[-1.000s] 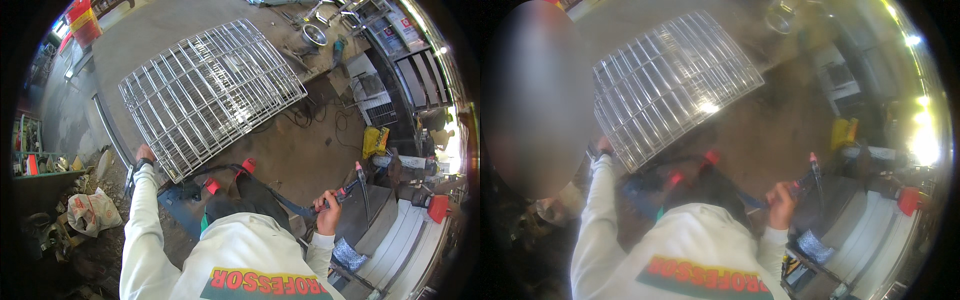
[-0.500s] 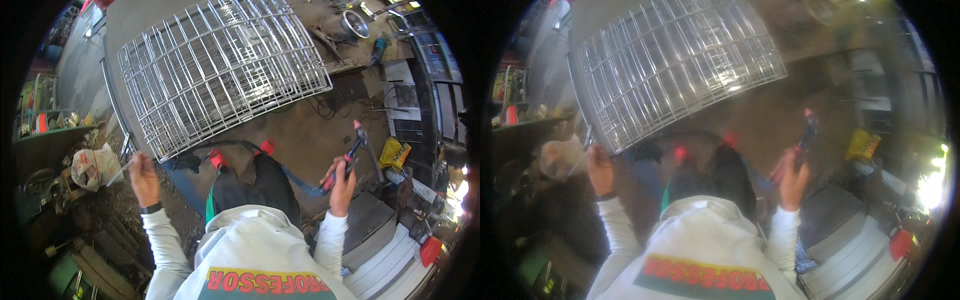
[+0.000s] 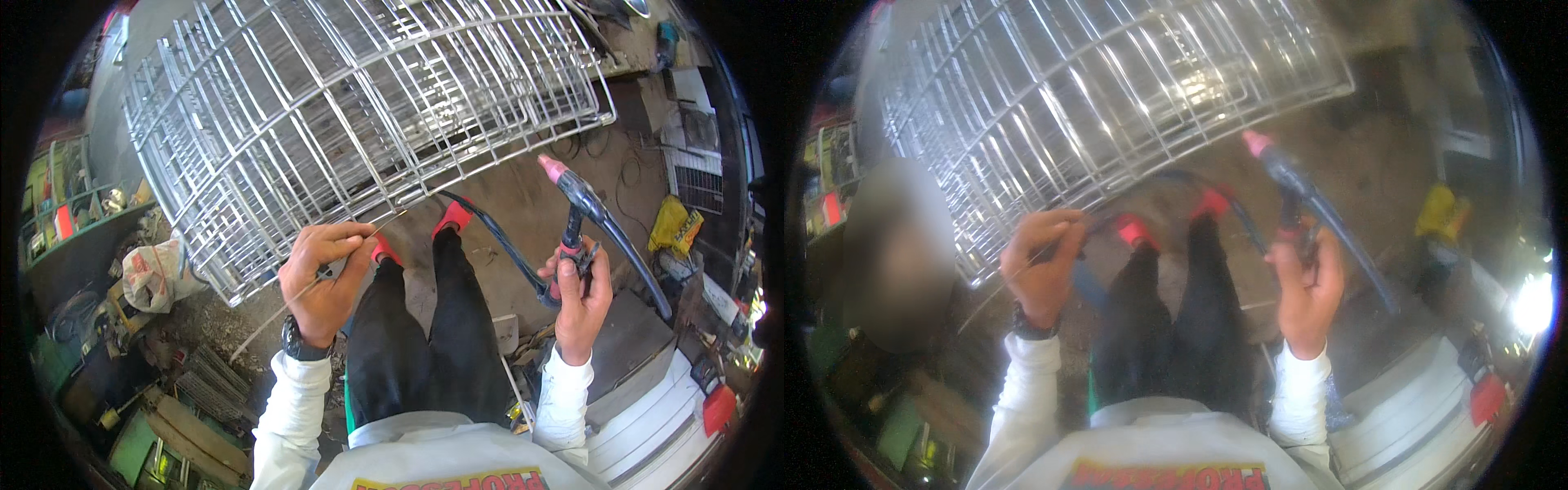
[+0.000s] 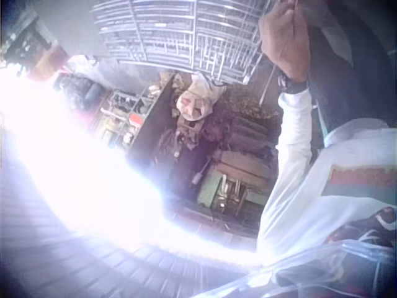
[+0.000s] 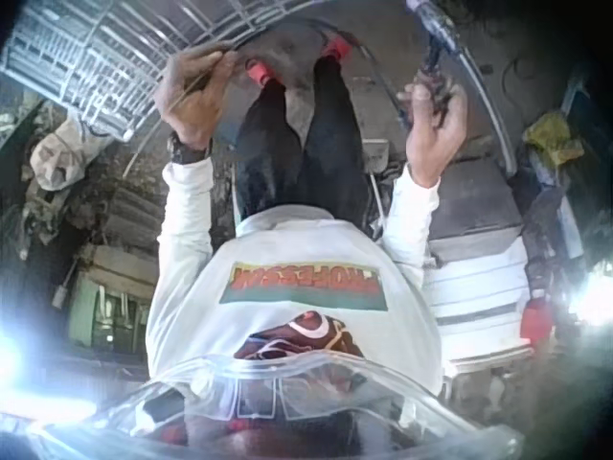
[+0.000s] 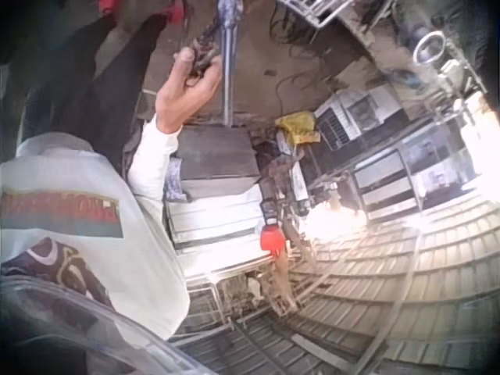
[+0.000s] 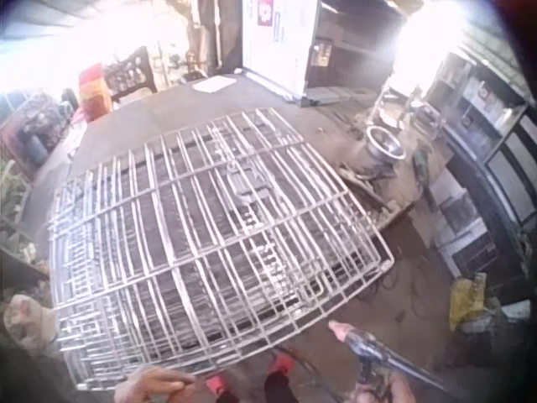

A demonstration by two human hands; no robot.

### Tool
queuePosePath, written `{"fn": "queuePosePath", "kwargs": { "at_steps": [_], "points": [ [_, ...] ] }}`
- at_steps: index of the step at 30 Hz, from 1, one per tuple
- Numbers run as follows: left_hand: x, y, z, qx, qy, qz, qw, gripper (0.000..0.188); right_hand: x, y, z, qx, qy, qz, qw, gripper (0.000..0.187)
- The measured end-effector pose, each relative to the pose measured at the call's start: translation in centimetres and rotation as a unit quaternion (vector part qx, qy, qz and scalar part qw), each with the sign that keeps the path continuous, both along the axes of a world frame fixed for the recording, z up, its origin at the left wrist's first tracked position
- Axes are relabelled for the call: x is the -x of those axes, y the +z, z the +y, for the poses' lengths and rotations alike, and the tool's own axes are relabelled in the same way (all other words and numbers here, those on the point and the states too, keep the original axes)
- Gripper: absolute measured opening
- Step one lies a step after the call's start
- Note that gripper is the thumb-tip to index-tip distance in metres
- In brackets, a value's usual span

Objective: The person assembles a rectangular metal wire cage on a workbench. They use pliers to bend and secure wire ends, then weld joints with a handheld welding torch, and hammer welds to flatten them. The cage is flipped and repositioned during the process.

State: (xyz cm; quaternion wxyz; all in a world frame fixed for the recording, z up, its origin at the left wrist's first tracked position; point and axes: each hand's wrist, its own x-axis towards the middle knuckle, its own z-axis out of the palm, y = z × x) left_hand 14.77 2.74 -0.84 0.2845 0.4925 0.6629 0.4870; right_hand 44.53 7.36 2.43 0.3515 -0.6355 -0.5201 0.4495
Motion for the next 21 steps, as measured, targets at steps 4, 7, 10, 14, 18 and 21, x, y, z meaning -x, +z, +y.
{"fn": "queuePosePath", "kwargs": {
  "at_steps": [4,7,10,14,18,21],
  "points": [
    [0.5,-0.9,0.0,-0.050,-0.024,0.009,0.998,0.025,1.5,-1.3,-2.4,-0.059,-0.051,0.002,0.997,0.057],
    [0.1,-1.2,0.3,-0.049,-0.004,0.002,0.999,0.025,3.5,-1.6,-3.0,-0.110,-0.096,-0.018,0.989,0.071],
    [0.1,-1.6,0.0,-0.050,0.002,-0.029,0.998,0.026,4.7,-1.1,-2.9,-0.147,-0.119,-0.053,0.980,0.071],
    [0.4,-1.4,0.2,-0.054,-0.010,-0.009,0.998,0.026,5.5,0.3,-2.1,-0.193,-0.146,-0.112,0.964,0.071],
    [0.7,-1.2,0.4,-0.071,-0.030,0.010,0.997,0.027,6.8,1.9,-1.9,-0.224,-0.229,-0.177,0.931,0.078],
    [0.9,-1.4,0.5,-0.095,-0.047,0.035,0.994,0.028,8.2,2.8,-3.4,-0.125,-0.180,-0.103,0.970,0.075]
  ]
}}
